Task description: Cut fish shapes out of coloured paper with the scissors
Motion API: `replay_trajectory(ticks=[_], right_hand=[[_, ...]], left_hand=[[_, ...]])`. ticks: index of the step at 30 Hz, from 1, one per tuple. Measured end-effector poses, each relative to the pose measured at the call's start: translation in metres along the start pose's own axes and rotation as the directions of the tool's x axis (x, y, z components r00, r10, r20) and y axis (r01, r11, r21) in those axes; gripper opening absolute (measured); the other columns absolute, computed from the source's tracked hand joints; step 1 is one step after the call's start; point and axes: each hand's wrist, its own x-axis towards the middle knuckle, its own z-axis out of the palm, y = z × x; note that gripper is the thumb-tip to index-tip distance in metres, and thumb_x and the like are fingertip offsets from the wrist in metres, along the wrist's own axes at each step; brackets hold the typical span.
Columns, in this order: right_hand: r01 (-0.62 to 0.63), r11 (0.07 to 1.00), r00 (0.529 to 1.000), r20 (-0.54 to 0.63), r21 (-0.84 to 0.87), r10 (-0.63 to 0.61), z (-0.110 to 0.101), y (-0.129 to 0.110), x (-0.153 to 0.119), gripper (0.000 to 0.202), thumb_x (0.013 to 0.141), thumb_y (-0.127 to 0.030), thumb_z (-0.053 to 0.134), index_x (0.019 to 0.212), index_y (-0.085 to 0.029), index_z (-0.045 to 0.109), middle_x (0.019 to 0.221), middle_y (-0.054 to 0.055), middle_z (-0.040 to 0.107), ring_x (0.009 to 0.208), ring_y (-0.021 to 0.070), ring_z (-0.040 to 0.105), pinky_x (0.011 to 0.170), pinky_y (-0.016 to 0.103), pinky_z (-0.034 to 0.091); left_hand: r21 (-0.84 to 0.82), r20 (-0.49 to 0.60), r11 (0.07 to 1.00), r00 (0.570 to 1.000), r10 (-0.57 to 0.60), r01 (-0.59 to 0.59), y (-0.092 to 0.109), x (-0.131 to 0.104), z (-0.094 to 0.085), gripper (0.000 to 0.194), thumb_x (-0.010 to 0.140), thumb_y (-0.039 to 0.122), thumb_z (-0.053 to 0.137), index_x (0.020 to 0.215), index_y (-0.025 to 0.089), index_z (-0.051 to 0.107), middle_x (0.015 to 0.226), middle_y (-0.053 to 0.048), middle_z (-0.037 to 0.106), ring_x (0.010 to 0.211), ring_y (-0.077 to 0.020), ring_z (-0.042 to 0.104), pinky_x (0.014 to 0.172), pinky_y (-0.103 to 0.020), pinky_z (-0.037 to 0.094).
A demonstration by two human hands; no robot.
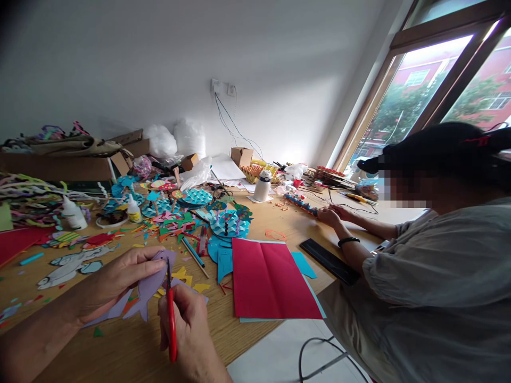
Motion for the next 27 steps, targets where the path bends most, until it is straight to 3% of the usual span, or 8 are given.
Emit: replay_trajectory(ticks=[14,27], right_hand=[[0.015,0.997,0.999,-0.04,-0.074,-0.018,-0.0006,0.0009,-0.0011,0.041,0.077,-0.052,0.051,0.056,-0.019,0.038,0.043,-0.008,0.031,0.033,0.0034,0.029,0.031,0.015,0.022],[0.037,0.999,0.999,-0.006,-0.04,-0.037,-0.0013,0.0054,-0.0007,0.035,0.08,-0.043,0.048,0.057,-0.019,0.038,0.04,-0.009,0.033,0.031,0.0044,0.032,0.031,0.014,0.024]], left_hand=[[0.014,0.004,0.999,0.999,-0.034,0.034,0.0004,-0.0011,-0.0018,0.022,0.072,0.038,0.061,0.077,0.017,0.059,0.062,0.004,0.051,0.056,-0.0105,0.042,0.053,-0.02,0.036],[0.072,0.035,0.997,0.999,0.017,-0.02,-0.0033,0.0035,-0.0042,0.022,0.076,0.038,0.056,0.073,0.016,0.056,0.061,0.004,0.049,0.057,-0.0103,0.04,0.053,-0.02,0.034]])
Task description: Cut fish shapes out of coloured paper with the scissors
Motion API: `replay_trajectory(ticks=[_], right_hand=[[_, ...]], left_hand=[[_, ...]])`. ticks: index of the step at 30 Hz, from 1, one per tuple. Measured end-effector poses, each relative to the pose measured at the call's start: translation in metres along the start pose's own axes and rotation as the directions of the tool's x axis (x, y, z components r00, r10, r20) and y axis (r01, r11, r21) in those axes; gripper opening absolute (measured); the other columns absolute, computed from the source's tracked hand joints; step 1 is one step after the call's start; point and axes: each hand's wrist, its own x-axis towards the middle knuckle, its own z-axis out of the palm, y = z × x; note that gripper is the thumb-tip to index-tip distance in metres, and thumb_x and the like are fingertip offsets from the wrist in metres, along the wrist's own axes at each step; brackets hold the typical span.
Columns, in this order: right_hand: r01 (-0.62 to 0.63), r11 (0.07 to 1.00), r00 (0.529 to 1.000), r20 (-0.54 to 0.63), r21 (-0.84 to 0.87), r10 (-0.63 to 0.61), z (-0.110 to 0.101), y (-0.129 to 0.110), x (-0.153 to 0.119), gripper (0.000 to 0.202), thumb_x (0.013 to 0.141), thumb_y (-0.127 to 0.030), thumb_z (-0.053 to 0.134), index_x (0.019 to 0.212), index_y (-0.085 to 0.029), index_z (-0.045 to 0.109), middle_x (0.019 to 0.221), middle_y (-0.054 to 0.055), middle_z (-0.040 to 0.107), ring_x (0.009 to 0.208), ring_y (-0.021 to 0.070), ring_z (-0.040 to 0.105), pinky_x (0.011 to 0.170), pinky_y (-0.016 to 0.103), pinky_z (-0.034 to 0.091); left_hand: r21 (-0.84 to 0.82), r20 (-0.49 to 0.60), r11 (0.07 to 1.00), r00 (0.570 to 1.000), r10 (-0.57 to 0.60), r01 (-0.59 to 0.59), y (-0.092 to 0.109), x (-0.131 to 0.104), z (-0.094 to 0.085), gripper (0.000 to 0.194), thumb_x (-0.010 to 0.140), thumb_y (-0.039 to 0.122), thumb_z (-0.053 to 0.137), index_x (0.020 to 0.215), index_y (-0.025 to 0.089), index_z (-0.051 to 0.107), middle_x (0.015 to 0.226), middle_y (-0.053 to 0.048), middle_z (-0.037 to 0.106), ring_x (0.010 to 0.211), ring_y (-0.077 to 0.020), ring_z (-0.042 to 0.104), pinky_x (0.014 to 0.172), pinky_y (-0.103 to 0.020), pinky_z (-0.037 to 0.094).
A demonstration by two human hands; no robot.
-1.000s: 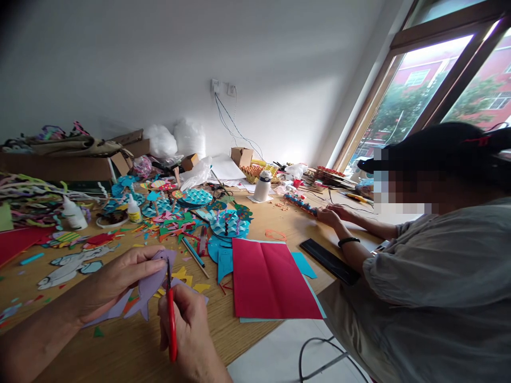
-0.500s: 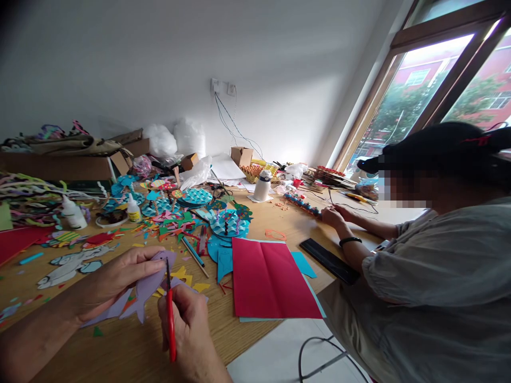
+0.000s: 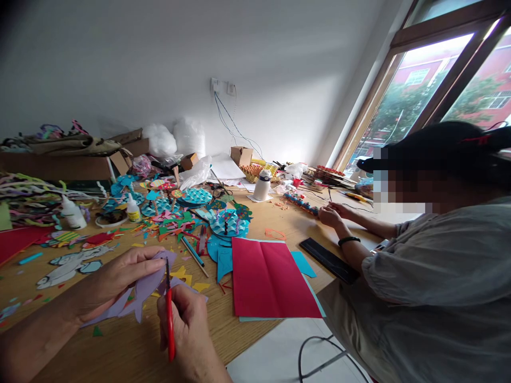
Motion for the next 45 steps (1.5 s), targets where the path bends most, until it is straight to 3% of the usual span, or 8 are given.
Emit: replay_trajectory(ticks=[17,25,45], right_hand=[[-0.012,0.999,1.0,-0.021,-0.041,0.011,-0.002,-0.0024,0.001,0.033,0.079,-0.041,0.049,0.057,-0.019,0.038,0.04,-0.009,0.031,0.031,0.0038,0.03,0.029,0.014,0.021],[0.003,1.0,1.0,-0.007,0.004,-0.003,-0.0017,-0.001,0.0007,0.035,0.078,-0.044,0.051,0.057,-0.019,0.039,0.041,-0.009,0.031,0.031,0.0037,0.03,0.029,0.013,0.023],[-0.022,0.999,1.0,-0.015,-0.033,0.021,-0.0029,0.0007,0.0004,0.043,0.077,-0.055,0.05,0.057,-0.019,0.039,0.041,-0.01,0.03,0.031,0.003,0.03,0.029,0.013,0.022]], left_hand=[[-0.027,0.013,0.999,0.999,-0.037,0.037,0.0007,-0.0005,-0.0018,0.021,0.074,0.038,0.06,0.075,0.017,0.059,0.062,0.004,0.053,0.057,-0.01,0.041,0.052,-0.019,0.033],[-0.015,-0.099,0.999,0.994,-0.047,0.045,0.006,-0.003,0.001,0.023,0.072,0.039,0.06,0.07,0.017,0.057,0.057,0.006,0.049,0.053,-0.009,0.04,0.049,-0.019,0.032],[0.011,-0.041,1.0,0.999,-0.025,0.025,0.0028,-0.0029,-0.0004,0.023,0.075,0.039,0.058,0.067,0.017,0.054,0.056,0.006,0.049,0.051,-0.0087,0.038,0.047,-0.019,0.029]])
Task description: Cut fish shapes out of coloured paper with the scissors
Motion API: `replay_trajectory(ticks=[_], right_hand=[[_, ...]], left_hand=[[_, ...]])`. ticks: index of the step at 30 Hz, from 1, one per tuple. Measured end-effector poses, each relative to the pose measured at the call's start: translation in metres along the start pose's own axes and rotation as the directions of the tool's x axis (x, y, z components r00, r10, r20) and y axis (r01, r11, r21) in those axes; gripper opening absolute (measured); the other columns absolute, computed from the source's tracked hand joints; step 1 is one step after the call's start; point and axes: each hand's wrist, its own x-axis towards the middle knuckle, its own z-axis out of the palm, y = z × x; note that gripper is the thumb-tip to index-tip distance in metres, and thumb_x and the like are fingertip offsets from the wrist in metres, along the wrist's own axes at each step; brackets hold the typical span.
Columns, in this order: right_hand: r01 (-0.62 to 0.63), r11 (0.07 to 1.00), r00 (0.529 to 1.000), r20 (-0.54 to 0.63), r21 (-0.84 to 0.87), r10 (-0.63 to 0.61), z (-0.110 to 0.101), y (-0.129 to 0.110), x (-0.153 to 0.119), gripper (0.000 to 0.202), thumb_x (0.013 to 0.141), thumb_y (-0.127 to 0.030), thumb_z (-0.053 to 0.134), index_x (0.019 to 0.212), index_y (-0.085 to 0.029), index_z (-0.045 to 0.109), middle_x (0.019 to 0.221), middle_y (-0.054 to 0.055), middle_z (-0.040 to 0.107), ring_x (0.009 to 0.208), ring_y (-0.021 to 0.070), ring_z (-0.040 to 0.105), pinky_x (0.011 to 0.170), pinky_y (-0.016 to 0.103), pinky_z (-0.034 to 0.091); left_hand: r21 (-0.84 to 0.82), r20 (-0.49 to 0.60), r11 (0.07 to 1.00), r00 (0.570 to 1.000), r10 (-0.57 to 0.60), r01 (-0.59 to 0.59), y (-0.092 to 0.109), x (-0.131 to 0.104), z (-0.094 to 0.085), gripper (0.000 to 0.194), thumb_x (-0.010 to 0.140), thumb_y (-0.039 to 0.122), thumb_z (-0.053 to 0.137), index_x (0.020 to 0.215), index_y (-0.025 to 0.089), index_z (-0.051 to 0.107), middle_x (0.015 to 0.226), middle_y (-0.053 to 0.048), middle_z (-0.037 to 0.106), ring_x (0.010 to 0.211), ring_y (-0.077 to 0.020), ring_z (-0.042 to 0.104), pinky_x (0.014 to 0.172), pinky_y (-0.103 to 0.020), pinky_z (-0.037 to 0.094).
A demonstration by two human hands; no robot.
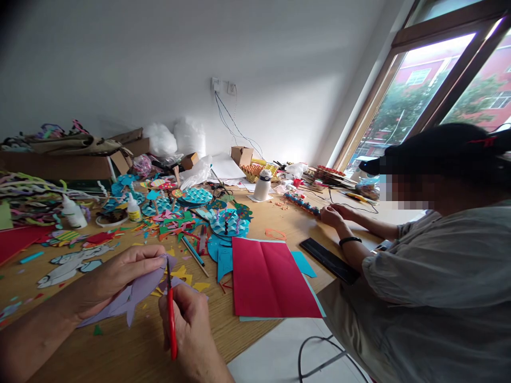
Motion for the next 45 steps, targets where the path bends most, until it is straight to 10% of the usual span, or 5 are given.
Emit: replay_trajectory(ticks=[45], right_hand=[[-0.022,0.999,1.0,0.01,-0.045,0.022,-0.003,0.004,-0.002,0.049,0.074,-0.063,0.048,0.056,-0.019,0.037,0.04,-0.008,0.031,0.037,0.0051,0.027,0.035,0.018,0.019]], left_hand=[[0.288,0.116,0.957,0.993,0.005,-0.039,0.002,0.003,-0.014,0.03,0.078,0.043,0.052,0.062,0.018,0.049,0.058,0.006,0.037,0.054,-0.0108,0.032,0.048,-0.021,0.024]])
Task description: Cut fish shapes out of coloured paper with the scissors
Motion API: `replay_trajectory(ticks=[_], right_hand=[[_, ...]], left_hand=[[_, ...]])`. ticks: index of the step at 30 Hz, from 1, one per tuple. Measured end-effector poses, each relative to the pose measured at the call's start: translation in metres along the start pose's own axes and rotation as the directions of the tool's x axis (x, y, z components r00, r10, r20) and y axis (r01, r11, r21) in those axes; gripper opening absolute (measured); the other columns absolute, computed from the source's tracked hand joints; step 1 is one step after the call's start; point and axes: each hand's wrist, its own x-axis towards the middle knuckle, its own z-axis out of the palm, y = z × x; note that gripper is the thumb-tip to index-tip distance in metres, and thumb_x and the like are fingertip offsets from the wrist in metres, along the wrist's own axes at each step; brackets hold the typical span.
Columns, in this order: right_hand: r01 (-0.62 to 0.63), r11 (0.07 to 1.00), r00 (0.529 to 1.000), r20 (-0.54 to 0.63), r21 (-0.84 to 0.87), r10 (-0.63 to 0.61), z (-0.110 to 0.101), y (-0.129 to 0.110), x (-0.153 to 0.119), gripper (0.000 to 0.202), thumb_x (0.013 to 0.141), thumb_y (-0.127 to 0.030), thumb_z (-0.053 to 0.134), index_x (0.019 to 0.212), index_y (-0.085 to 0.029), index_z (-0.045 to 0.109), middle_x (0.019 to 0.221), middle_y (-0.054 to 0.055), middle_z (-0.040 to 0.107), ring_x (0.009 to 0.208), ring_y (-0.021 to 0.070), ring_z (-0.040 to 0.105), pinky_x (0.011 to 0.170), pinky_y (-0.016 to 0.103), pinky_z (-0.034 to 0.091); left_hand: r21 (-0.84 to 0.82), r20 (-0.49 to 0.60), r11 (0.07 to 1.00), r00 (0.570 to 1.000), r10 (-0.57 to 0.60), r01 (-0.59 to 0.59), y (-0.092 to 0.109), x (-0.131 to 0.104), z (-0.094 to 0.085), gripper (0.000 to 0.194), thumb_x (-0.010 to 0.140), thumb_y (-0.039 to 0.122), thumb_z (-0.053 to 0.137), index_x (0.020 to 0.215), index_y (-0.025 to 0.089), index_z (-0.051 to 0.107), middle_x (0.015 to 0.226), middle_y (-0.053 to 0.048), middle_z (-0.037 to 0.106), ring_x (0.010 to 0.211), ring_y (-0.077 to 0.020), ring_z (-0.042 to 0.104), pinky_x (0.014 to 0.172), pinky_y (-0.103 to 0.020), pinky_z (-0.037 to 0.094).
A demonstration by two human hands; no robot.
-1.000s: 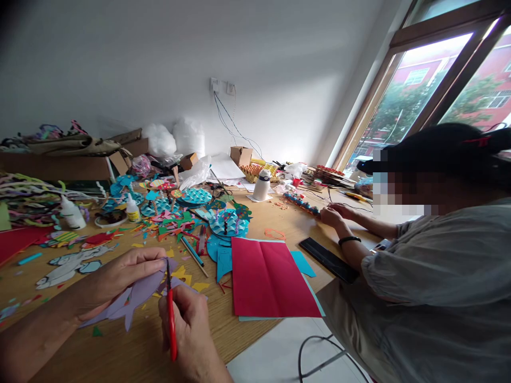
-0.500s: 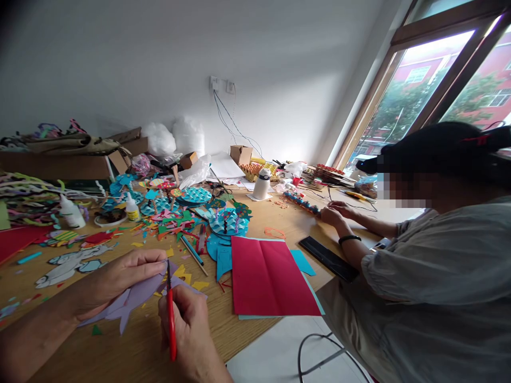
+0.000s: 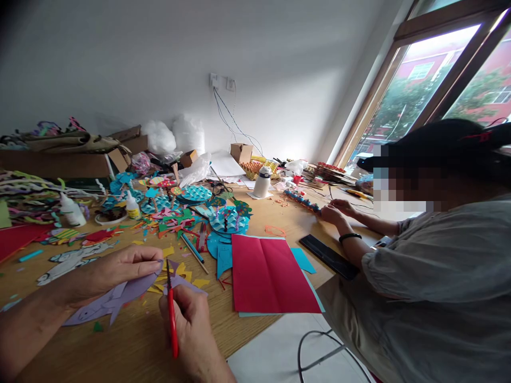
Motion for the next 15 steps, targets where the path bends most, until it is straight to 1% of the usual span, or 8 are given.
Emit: replay_trajectory(ticks=[3,6,8,10,12,14,15], right_hand=[[-0.028,0.995,1.0,0.014,0.1,0.027,-0.001,-0.001,0.002,0.05,0.072,-0.067,0.047,0.06,-0.019,0.042,0.04,-0.008,0.034,0.034,0.005,0.029,0.034,0.017,0.021],[-0.02,0.987,0.996,0.087,0.16,0.006,-0.006,-0.002,0.006,0.048,0.076,-0.064,0.046,0.068,-0.016,0.049,0.041,-0.008,0.039,0.034,0.0055,0.032,0.035,0.017,0.023],[-0.004,0.985,0.993,0.113,0.175,-0.017,-0.01,-0.005,0.009,0.045,0.077,-0.06,0.048,0.07,-0.015,0.05,0.042,-0.007,0.041,0.034,0.0052,0.033,0.035,0.016,0.023],[0.022,0.986,0.995,0.092,0.163,-0.037,-0.014,-0.013,0.013,0.04,0.076,-0.055,0.053,0.069,-0.016,0.048,0.044,-0.007,0.043,0.035,0.0049,0.034,0.035,0.016,0.022],[0.043,0.99,0.998,0.034,0.133,-0.048,-0.018,-0.023,0.019,0.034,0.071,-0.046,0.063,0.07,-0.016,0.047,0.051,-0.006,0.049,0.039,0.0053,0.039,0.036,0.016,0.025],[0.074,0.992,0.997,0.002,0.103,-0.074,-0.019,-0.034,0.027,0.032,0.065,-0.038,0.07,0.072,-0.017,0.048,0.057,-0.006,0.051,0.045,0.0062,0.043,0.039,0.016,0.03],[0.097,0.991,0.995,0.007,0.094,-0.098,-0.019,-0.038,0.032,0.032,0.063,-0.036,0.072,0.072,-0.017,0.048,0.059,-0.006,0.051,0.047,0.0063,0.044,0.042,0.016,0.032]], left_hand=[[0.014,-0.019,0.999,0.999,-0.03,0.03,0.001,0.0,-0.003,0.031,0.077,0.045,0.053,0.061,0.019,0.047,0.055,0.007,0.035,0.05,-0.0101,0.03,0.046,-0.022,0.021],[0.047,-0.024,0.998,0.999,-0.048,0.049,-0.001,0.0,-0.008,0.029,0.077,0.045,0.052,0.064,0.019,0.048,0.054,0.007,0.037,0.048,-0.0097,0.03,0.045,-0.022,0.02],[0.118,-0.037,0.993,0.999,-0.022,0.026,-0.004,0.002,-0.012,0.029,0.078,0.045,0.052,0.064,0.019,0.049,0.053,0.007,0.038,0.049,-0.01,0.031,0.046,-0.022,0.021],[0.21,-0.046,0.978,0.999,0.017,-0.007,-0.006,0.004,-0.016,0.03,0.077,0.045,0.053,0.063,0.019,0.05,0.054,0.006,0.039,0.05,-0.0104,0.033,0.046,-0.022,0.023],[0.286,-0.043,0.958,0.998,0.049,-0.035,-0.006,0.006,-0.019,0.031,0.077,0.045,0.053,0.061,0.018,0.05,0.055,0.006,0.04,0.052,-0.0106,0.034,0.047,-0.022,0.025],[0.328,-0.038,0.944,0.998,0.059,-0.043,-0.005,0.006,-0.02,0.032,0.077,0.044,0.053,0.059,0.018,0.048,0.055,0.006,0.04,0.051,-0.0103,0.034,0.046,-0.021,0.024],[0.338,-0.042,0.94,0.997,0.058,-0.041,-0.005,0.006,-0.021,0.032,0.076,0.043,0.053,0.057,0.018,0.047,0.054,0.006,0.038,0.051,-0.01,0.033,0.045,-0.021,0.024]])
